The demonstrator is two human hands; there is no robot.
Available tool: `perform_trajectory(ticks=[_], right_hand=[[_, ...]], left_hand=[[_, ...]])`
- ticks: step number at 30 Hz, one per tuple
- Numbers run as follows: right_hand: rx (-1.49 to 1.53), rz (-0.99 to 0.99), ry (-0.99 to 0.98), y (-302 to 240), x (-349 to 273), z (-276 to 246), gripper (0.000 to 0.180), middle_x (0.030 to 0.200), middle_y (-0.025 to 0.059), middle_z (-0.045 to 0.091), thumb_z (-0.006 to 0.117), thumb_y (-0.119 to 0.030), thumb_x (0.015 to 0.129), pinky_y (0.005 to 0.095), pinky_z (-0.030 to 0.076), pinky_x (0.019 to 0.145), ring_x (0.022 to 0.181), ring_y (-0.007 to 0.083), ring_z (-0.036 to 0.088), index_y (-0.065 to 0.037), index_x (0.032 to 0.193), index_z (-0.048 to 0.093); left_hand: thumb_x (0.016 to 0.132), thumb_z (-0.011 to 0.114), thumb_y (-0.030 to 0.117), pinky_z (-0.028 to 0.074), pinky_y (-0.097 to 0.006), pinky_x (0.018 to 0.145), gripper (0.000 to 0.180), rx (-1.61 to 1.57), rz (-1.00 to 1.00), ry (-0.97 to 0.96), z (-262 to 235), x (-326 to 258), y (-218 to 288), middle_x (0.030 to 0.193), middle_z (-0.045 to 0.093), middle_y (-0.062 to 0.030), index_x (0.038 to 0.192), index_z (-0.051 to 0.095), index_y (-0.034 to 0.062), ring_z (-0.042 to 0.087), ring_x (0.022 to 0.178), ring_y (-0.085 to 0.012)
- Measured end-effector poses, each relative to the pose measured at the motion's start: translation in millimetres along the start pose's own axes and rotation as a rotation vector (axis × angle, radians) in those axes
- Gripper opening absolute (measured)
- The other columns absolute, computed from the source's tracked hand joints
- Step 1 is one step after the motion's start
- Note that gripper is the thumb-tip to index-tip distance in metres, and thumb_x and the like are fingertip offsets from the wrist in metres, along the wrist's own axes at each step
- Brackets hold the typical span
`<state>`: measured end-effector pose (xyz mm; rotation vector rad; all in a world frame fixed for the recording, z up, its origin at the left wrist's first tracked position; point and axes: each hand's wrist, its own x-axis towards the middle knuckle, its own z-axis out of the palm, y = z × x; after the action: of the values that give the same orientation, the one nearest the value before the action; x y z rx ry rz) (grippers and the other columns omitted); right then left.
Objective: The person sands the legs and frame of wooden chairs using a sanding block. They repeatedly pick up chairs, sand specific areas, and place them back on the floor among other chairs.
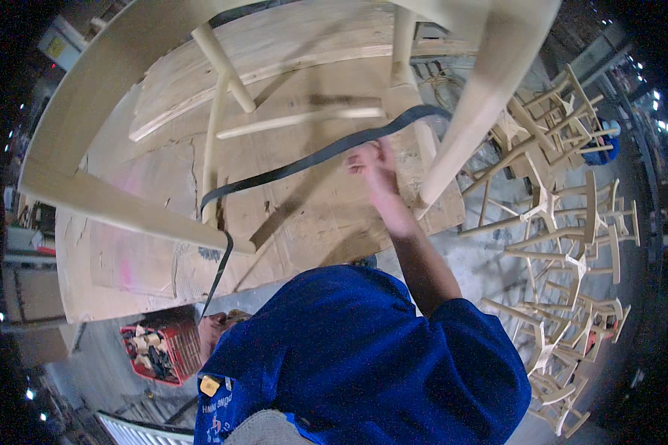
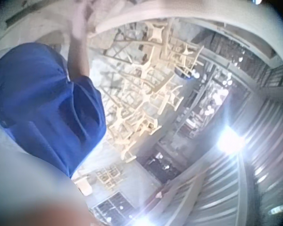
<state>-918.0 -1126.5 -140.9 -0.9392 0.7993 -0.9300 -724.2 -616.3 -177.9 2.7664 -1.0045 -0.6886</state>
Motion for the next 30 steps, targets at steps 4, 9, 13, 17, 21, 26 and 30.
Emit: perform_trajectory(ticks=[4,9,13,17,21,26,30], right_hand=[[0.409,-0.085,0.012,-24,13,2,0.027,0.095,0.0103,0.067,0.06,-0.029,0.097,0.0359,0.05,0.071,0.077,0.0218,0.062,-0.006,0.11,0.057],[0.328,-0.052,0.21,-57,39,14,0.03,0.077,0.0065,0.06,0.06,-0.033,0.097,0.0315,0.045,0.058,0.061,0.0171,0.054,-0.004,0.097,0.059],[0.229,-0.283,0.291,-54,31,35,0.023,0.07,0.0042,0.058,0.061,-0.022,0.096,0.0284,0.042,0.056,0.058,0.0131,0.051,-0.003,0.083,0.062],[-0.59,-0.118,-0.353,12,-29,50,0.018,0.073,0.0039,0.07,0.068,-0.019,0.093,0.0262,0.049,0.062,0.065,0.0104,0.062,-0.004,0.083,0.071],[-0.775,0.216,-0.746,103,-64,48,0.038,0.084,0.0019,0.072,0.067,-0.046,0.091,0.0295,0.053,0.059,0.071,0.0115,0.065,-0.01,0.097,0.077],[-0.706,0.401,-0.436,146,-102,88,0.034,0.079,0.0044,0.07,0.067,-0.038,0.091,0.0316,0.054,0.052,0.063,0.0133,0.064,-0.005,0.092,0.076],[-0.959,0.273,-0.416,165,-87,99,0.027,0.07,0.0065,0.068,0.066,-0.026,0.089,0.0308,0.055,0.048,0.056,0.0152,0.065,0.0,0.087,0.074]], left_hand=[[0.076,0.072,0.041,0.051,-0.047,0.063,0.033,0.066,-0.215,0.141,26,-31,-93,0.069,0.064,-0.0212,0.079,0.072,0.0086,0.066,0.071,-0.0415],[0.084,0.068,0.033,0.047,-0.041,0.056,0.035,-0.413,-0.319,0.399,29,-46,-179,0.062,0.062,-0.0139,0.08,0.069,-0.0022,0.061,0.056,-0.0226],[0.094,0.062,0.024,0.036,-0.026,0.045,0.026,-0.976,-0.422,0.362,-11,-28,-122,0.061,0.056,-0.0007,0.078,0.067,0.0044,0.048,0.048,-0.0082],[0.098,0.059,0.025,0.044,-0.029,0.046,0.028,-1.428,-0.224,0.357,2,-2,-84,0.064,0.062,-0.0062,0.084,0.066,0.0007,0.055,0.049,-0.0137],[0.101,0.051,0.021,0.05,-0.032,0.049,0.023,-1.72,-0.113,0.198,4,21,-38,0.073,0.065,-0.0111,0.096,0.061,0.0016,0.06,0.054,-0.0198],[0.099,0.051,0.015,0.056,-0.037,0.055,0.017,-1.83,-0.096,0.164,20,45,-5,0.082,0.066,-0.0138,0.108,0.056,0.0023,0.066,0.064,-0.0254],[0.098,0.058,0.017,0.058,-0.038,0.063,0.022,-1.666,-0.113,0.069,23,64,26,0.097,0.069,-0.0114,0.115,0.057,0.005,0.071,0.082,-0.0259]])
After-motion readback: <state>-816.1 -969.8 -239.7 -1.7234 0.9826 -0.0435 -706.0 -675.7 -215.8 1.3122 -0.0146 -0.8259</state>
